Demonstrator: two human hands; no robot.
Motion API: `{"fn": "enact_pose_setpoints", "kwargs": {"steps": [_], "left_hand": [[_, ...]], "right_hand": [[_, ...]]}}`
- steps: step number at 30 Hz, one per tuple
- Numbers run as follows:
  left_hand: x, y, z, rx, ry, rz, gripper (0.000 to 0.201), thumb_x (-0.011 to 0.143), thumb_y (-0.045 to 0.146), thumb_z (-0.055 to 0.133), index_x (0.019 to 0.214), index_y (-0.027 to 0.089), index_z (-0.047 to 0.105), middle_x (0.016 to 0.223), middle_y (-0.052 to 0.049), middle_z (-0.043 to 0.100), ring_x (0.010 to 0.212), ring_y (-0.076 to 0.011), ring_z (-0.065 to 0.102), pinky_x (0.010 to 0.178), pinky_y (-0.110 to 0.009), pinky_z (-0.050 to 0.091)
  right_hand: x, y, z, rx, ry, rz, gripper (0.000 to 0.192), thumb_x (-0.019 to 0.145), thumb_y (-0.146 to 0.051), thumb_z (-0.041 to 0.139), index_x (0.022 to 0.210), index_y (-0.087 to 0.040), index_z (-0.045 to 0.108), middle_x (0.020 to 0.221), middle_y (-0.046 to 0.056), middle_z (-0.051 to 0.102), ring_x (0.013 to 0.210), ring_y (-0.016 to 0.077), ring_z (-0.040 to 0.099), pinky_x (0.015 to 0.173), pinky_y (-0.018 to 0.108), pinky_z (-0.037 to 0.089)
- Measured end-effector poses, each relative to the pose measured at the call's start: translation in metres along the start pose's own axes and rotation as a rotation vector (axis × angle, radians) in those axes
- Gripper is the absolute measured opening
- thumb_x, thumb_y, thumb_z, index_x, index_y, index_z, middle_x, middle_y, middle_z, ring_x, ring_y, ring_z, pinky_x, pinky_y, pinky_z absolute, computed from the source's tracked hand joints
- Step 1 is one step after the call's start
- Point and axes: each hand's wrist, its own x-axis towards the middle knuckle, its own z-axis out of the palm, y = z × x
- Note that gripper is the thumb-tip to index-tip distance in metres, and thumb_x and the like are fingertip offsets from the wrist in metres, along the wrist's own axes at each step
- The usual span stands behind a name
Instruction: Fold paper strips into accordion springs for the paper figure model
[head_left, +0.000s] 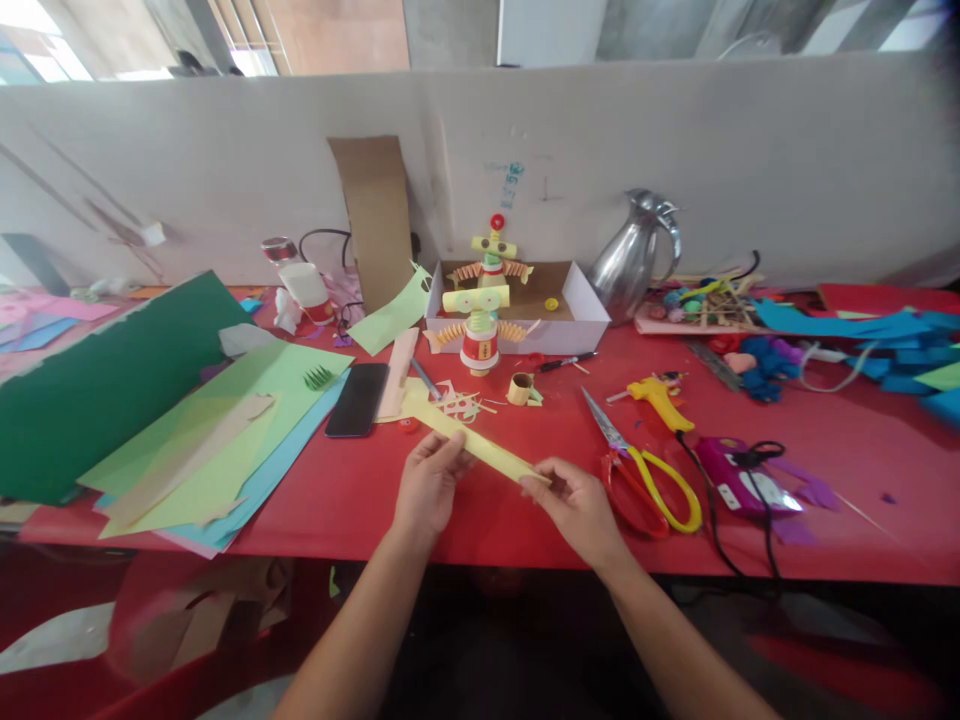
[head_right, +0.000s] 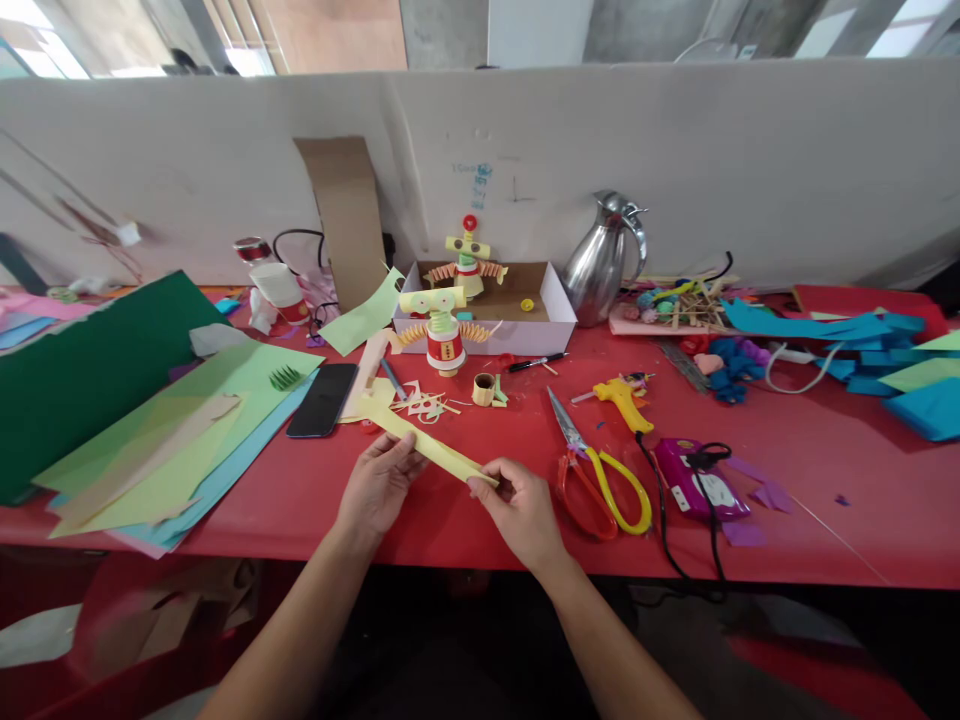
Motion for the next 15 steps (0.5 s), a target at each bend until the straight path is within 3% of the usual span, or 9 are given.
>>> {"fn": "enact_pose_setpoints", "kwargs": {"steps": [4, 9, 11, 13, 15], "left_hand": [[0.004, 0.011, -0.01, -0.064, 0.104, 0.033, 0.027, 0.06, 0.019, 0.085, 0.073, 0.015, 0.062, 0.069, 0.001, 0.069, 0.062, -0.011, 0.066, 0.069, -0.024, 0.053], [0.003, 0.028, -0.019, -0.089, 0.18, 0.147, 0.029, 0.062, 0.017, 0.084, 0.075, 0.016, 0.059, 0.073, 0.002, 0.069, 0.068, -0.0079, 0.066, 0.072, -0.02, 0.051], [-0.005, 0.027, -0.013, -0.069, 0.124, 0.14, 0.033, 0.065, 0.027, 0.084, 0.087, 0.019, 0.061, 0.086, 0.0, 0.071, 0.078, -0.0118, 0.068, 0.075, -0.025, 0.053], [-0.015, 0.021, -0.003, 0.014, -0.037, 0.038, 0.046, 0.067, 0.035, 0.083, 0.104, 0.023, 0.06, 0.105, -0.004, 0.07, 0.093, -0.0199, 0.069, 0.079, -0.033, 0.055], [-0.024, 0.013, 0.006, 0.13, -0.114, -0.036, 0.055, 0.067, 0.032, 0.083, 0.115, 0.024, 0.057, 0.116, -0.007, 0.068, 0.102, -0.0238, 0.067, 0.083, -0.035, 0.054]], "right_hand": [[0.002, -0.001, -0.003, 0.004, 0.009, -0.002, 0.029, 0.086, -0.045, 0.064, 0.073, -0.019, 0.06, 0.067, 0.001, 0.065, 0.064, 0.0154, 0.059, 0.063, 0.024, 0.047], [0.002, 0.0, -0.008, -0.102, 0.055, -0.098, 0.027, 0.088, -0.042, 0.062, 0.074, -0.019, 0.061, 0.069, 0.001, 0.065, 0.065, 0.016, 0.061, 0.062, 0.025, 0.049], [0.002, 0.0, -0.007, -0.184, 0.137, -0.215, 0.022, 0.091, -0.036, 0.059, 0.076, -0.02, 0.061, 0.074, 0.002, 0.066, 0.071, 0.0169, 0.063, 0.067, 0.027, 0.051], [0.002, 0.0, -0.004, -0.29, 0.207, -0.383, 0.015, 0.093, -0.028, 0.056, 0.081, -0.021, 0.063, 0.083, 0.004, 0.068, 0.081, 0.0182, 0.066, 0.076, 0.029, 0.053], [0.001, 0.001, -0.001, -0.396, 0.202, -0.535, 0.015, 0.095, -0.02, 0.051, 0.09, -0.023, 0.065, 0.092, 0.005, 0.069, 0.089, 0.0188, 0.067, 0.083, 0.031, 0.054]]}}
